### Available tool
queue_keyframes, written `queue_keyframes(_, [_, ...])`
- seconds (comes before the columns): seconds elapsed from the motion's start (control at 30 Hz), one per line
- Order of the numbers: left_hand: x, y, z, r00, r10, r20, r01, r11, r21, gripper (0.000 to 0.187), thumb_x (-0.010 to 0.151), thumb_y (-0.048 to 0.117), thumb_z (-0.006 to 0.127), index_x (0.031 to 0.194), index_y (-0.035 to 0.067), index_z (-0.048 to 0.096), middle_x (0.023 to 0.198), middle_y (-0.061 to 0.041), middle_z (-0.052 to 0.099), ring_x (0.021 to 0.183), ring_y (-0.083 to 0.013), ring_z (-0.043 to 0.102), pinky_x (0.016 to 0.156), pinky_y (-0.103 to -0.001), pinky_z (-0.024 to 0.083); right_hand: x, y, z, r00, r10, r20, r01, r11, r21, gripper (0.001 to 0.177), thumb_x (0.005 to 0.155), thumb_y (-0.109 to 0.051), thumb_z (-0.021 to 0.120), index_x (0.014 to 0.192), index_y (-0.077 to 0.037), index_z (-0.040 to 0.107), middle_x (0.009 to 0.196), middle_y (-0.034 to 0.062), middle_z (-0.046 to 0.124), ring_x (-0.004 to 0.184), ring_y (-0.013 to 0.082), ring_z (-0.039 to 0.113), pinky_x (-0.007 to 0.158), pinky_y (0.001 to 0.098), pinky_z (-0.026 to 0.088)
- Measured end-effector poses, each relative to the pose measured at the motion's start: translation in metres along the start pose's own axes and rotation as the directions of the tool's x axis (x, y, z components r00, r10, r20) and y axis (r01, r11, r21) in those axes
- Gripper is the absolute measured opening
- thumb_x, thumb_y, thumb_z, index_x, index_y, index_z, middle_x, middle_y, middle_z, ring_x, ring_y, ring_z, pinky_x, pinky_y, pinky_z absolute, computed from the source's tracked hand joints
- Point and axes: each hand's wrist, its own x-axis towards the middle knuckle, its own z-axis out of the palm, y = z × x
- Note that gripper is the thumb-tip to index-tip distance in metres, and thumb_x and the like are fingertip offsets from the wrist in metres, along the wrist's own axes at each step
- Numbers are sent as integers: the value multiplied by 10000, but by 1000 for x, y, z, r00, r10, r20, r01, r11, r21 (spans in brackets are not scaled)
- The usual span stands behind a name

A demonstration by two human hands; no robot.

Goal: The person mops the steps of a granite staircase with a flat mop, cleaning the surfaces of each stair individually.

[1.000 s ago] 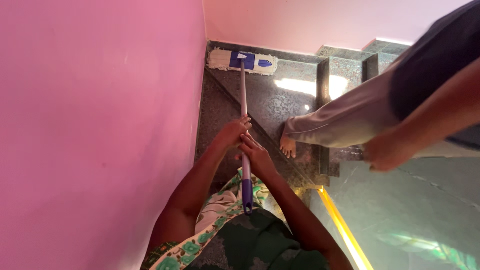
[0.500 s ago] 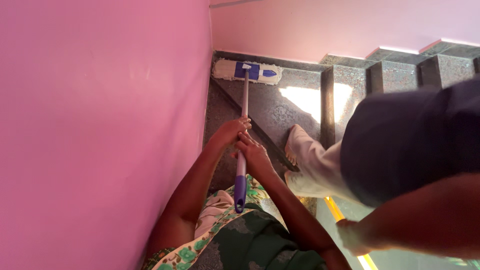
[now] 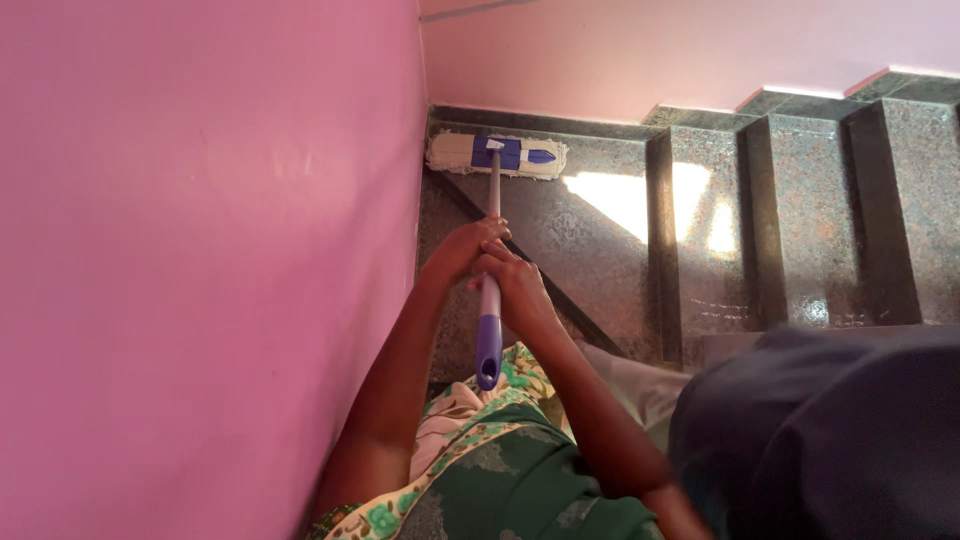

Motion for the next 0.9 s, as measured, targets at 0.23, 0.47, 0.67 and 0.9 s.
queue_keyframes(0.23, [7,-56,21,991,124,-43,-119,987,104,356,976,135,507,1223,-24,707,1444,-210,603,1449,-316,477,1132,-380,429,0,31,39,996,-83,-14,81,991,-108,197,844,-184,778,938,-56,662,1375,208,634,1219,416,642,925,487,567])
queue_keyframes(0.47, [2,-37,25,992,-123,9,121,958,-260,382,1027,201,465,1170,-49,716,1414,-193,646,1417,-272,545,1102,-348,463,-9,8,16,994,5,109,9,992,-128,193,861,-181,754,916,-35,640,1354,170,662,1203,391,656,902,490,564])
queue_keyframes(0.67, [-4,55,9,964,-27,266,-90,905,417,320,885,190,624,1153,53,735,1393,-131,649,1274,-297,627,1042,-364,502,-33,-22,-40,997,16,75,-12,998,-54,191,843,-172,767,877,-31,643,1316,191,671,1113,393,681,883,480,570])
queue_keyframes(0.9, [-1,60,40,984,114,139,-152,940,305,334,899,148,634,1204,54,731,1368,-188,637,1309,-311,607,1050,-384,509,-50,-12,-60,992,107,68,-109,994,18,222,848,-179,765,881,-23,611,1347,181,665,1077,405,687,878,481,566])
